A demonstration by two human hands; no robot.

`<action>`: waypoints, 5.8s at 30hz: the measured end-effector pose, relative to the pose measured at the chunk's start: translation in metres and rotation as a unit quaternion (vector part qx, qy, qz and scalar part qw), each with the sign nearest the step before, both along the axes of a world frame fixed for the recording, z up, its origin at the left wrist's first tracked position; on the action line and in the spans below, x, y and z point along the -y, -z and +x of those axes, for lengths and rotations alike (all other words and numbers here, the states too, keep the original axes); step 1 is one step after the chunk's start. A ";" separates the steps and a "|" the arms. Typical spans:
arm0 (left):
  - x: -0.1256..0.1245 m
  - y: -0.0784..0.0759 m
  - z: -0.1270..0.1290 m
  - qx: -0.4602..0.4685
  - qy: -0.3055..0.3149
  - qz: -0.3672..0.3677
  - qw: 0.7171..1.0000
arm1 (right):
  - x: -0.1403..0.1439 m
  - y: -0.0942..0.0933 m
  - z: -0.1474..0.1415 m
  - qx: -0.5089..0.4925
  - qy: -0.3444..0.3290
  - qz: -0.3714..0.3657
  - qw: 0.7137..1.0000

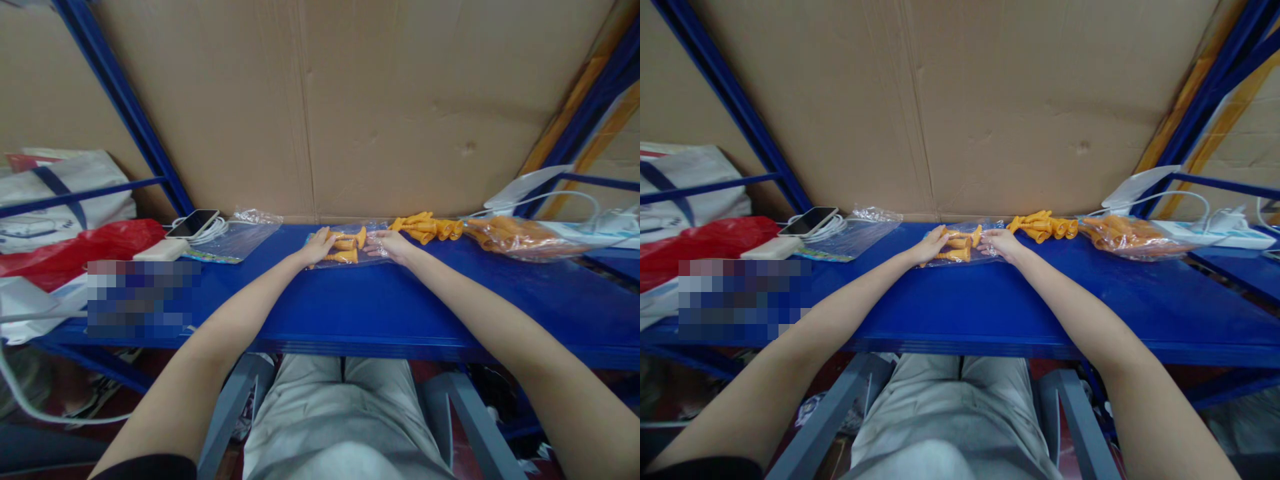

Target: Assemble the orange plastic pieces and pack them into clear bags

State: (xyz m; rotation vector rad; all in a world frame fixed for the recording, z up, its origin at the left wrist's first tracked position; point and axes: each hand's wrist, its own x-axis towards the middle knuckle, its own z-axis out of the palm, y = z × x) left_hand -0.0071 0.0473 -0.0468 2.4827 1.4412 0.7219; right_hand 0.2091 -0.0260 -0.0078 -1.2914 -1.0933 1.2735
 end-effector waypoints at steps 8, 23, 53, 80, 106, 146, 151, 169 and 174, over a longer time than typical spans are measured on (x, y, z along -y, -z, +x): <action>0.024 -0.023 -0.002 -0.038 0.059 0.093 0.993 | 0.000 0.001 0.001 0.005 -0.017 0.010 1.000; 0.020 -0.021 -0.002 -0.046 0.110 0.060 0.991 | -0.003 0.010 0.009 0.103 -0.151 0.058 0.981; 0.018 -0.021 0.000 0.020 0.114 0.061 0.991 | 0.005 0.008 -0.013 0.018 -0.213 0.008 0.977; 0.011 -0.011 0.002 -0.031 0.101 0.018 0.994 | -0.008 0.010 -0.005 0.081 -0.045 0.014 0.996; -0.023 -0.008 -0.020 -0.036 0.033 -0.006 0.999 | -0.004 -0.017 0.078 0.705 0.171 0.107 0.680; -0.018 -0.010 -0.038 -0.060 0.022 0.043 0.997 | -0.037 0.021 0.067 0.469 0.017 0.381 0.797; -0.014 -0.011 -0.034 -0.071 0.003 0.014 0.997 | -0.027 0.020 0.046 0.472 -0.024 0.396 0.787; -0.001 -0.010 -0.014 -0.065 0.029 0.022 0.997 | -0.016 0.002 0.044 0.531 -0.033 0.341 0.775; -0.002 -0.010 -0.015 -0.065 0.030 0.023 0.997 | -0.016 -0.012 0.072 0.653 -0.042 0.216 0.725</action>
